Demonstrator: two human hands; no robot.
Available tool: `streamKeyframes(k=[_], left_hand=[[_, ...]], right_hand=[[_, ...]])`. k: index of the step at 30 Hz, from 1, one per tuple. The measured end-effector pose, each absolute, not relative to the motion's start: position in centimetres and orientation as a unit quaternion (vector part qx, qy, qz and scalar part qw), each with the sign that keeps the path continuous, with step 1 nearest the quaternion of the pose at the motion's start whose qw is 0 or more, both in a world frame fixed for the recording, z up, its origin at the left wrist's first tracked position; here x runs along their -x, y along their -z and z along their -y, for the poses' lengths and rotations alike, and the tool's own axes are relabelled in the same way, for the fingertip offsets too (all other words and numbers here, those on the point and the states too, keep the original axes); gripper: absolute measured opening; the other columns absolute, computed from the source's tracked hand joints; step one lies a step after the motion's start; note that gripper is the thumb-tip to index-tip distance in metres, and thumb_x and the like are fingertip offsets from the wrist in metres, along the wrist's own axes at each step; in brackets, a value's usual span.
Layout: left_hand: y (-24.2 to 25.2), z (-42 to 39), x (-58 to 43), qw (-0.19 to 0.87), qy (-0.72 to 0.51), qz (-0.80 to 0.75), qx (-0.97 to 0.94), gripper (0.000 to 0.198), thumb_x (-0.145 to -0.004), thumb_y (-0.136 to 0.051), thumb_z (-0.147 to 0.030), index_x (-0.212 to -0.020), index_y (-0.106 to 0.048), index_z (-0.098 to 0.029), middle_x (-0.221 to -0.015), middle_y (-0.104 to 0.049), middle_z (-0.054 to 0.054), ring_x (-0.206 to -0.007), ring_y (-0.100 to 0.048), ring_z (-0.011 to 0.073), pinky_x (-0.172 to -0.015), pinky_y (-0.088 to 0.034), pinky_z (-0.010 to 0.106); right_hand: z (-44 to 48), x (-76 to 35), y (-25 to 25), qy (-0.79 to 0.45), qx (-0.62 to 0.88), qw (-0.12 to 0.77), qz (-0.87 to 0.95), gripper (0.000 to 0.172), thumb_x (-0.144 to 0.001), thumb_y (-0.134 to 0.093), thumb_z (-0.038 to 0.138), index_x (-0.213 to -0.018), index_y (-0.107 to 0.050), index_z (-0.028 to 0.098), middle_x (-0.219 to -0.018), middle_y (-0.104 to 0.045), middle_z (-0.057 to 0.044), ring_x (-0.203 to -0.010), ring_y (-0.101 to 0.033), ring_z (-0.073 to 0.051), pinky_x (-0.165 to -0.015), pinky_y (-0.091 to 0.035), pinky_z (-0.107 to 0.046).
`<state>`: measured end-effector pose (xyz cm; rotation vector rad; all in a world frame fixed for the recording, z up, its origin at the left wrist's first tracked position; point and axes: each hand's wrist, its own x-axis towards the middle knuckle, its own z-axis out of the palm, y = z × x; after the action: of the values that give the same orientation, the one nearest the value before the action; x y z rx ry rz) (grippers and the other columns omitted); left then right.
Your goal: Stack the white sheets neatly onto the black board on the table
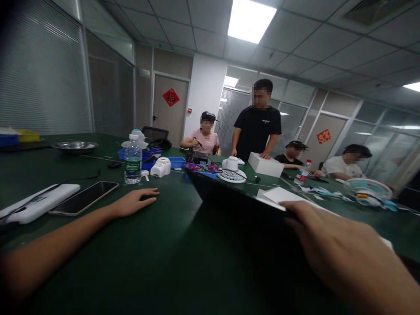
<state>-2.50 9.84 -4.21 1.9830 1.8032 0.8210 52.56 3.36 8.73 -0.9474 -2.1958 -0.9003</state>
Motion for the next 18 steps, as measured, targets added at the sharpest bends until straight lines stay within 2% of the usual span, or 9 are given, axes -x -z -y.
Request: streamKeyframes(k=[2,3,5,7,9,12,15,17,18], left_hand=[[3.6,-9.8,2.6,0.188,-0.311,-0.638,-0.678,0.067,-0.084,-0.045,-0.070,-0.126,-0.067,-0.024,-0.144,-0.059,0.005,-0.134,-0.052,0.0298,-0.114,-0.036,0.041],[3.4,-9.8,2.7,0.197,-0.324,-0.640,-0.669,0.068,-0.086,-0.039,-0.070,-0.126,-0.068,-0.022,-0.140,-0.062,0.005,-0.132,-0.054,0.0289,-0.113,-0.038,0.040],[2.9,-9.9,3.0,0.213,-0.348,-0.639,-0.652,0.074,-0.091,-0.026,-0.068,-0.127,-0.067,-0.017,-0.134,-0.067,0.008,-0.126,-0.060,0.0265,-0.109,-0.043,0.038],[2.6,-9.9,3.3,0.221,-0.364,-0.637,-0.642,0.080,-0.093,-0.015,-0.064,-0.128,-0.065,-0.012,-0.132,-0.068,0.010,-0.122,-0.063,0.0246,-0.106,-0.047,0.036],[2.5,-9.9,3.6,0.219,-0.365,-0.637,-0.642,0.082,-0.093,-0.014,-0.063,-0.129,-0.064,-0.010,-0.133,-0.067,0.012,-0.122,-0.063,0.0245,-0.106,-0.047,0.036],[2.7,-9.7,3.9,0.204,-0.338,-0.640,-0.659,0.074,-0.087,-0.035,-0.069,-0.129,-0.065,-0.016,-0.139,-0.063,0.009,-0.128,-0.058,0.0276,-0.111,-0.041,0.039],[3.3,-9.4,3.5,0.179,-0.289,-0.639,-0.691,0.069,-0.076,-0.057,-0.070,-0.128,-0.066,-0.027,-0.151,-0.050,0.004,-0.142,-0.041,0.0320,-0.119,-0.028,0.045],[3.6,-9.3,3.0,0.162,-0.255,-0.639,-0.707,0.068,-0.074,-0.060,-0.070,-0.129,-0.066,-0.031,-0.157,-0.042,0.002,-0.148,-0.026,0.0345,-0.121,-0.020,0.049],[3.7,-9.2,2.8,0.155,-0.240,-0.641,-0.712,0.068,-0.075,-0.059,-0.070,-0.130,-0.064,-0.032,-0.158,-0.039,0.002,-0.150,-0.020,0.0354,-0.121,-0.018,0.051]], right_hand=[[-1.7,-48.6,-7.7,0.305,0.282,0.253,0.873,0.032,-0.097,-0.046,0.048,-0.113,-0.064,0.027,-0.083,-0.073,-0.007,-0.057,-0.066,-0.017,-0.044,-0.048,-0.031],[-1.3,-46.8,-6.9,0.293,0.252,0.248,0.888,0.029,-0.097,-0.044,0.039,-0.114,-0.063,0.025,-0.083,-0.074,-0.007,-0.058,-0.067,-0.018,-0.046,-0.049,-0.031],[-1.1,-43.6,-4.7,0.284,0.208,0.251,0.902,0.029,-0.096,-0.039,0.024,-0.114,-0.061,0.021,-0.092,-0.074,-0.008,-0.069,-0.070,-0.020,-0.056,-0.053,-0.032],[-1.6,-41.2,-2.2,0.268,0.186,0.230,0.917,0.033,-0.096,-0.035,0.017,-0.117,-0.060,0.018,-0.109,-0.073,-0.010,-0.088,-0.071,-0.022,-0.071,-0.056,-0.035],[-2.5,-39.6,-0.2,0.221,0.181,0.183,0.941,0.031,-0.098,-0.038,0.021,-0.122,-0.058,0.018,-0.123,-0.068,-0.009,-0.104,-0.068,-0.025,-0.082,-0.056,-0.038],[-5.2,-39.2,0.8,0.091,0.208,0.086,0.970,0.034,-0.098,-0.049,0.041,-0.127,-0.056,0.025,-0.134,-0.061,-0.005,-0.115,-0.062,-0.025,-0.093,-0.053,-0.039],[-10.3,-41.7,-0.3,0.012,0.313,0.043,0.949,0.045,-0.096,-0.048,0.055,-0.133,-0.054,0.030,-0.140,-0.056,-0.002,-0.124,-0.056,-0.023,-0.105,-0.045,-0.040],[-14.6,-44.7,-1.0,0.030,0.405,0.056,0.912,0.052,-0.093,-0.049,0.058,-0.136,-0.052,0.030,-0.147,-0.049,-0.002,-0.132,-0.048,-0.023,-0.112,-0.037,-0.040],[-16.7,-46.4,-1.1,0.040,0.436,0.060,0.897,0.057,-0.090,-0.053,0.059,-0.136,-0.053,0.026,-0.150,-0.045,-0.006,-0.136,-0.044,-0.026,-0.115,-0.033,-0.042]])
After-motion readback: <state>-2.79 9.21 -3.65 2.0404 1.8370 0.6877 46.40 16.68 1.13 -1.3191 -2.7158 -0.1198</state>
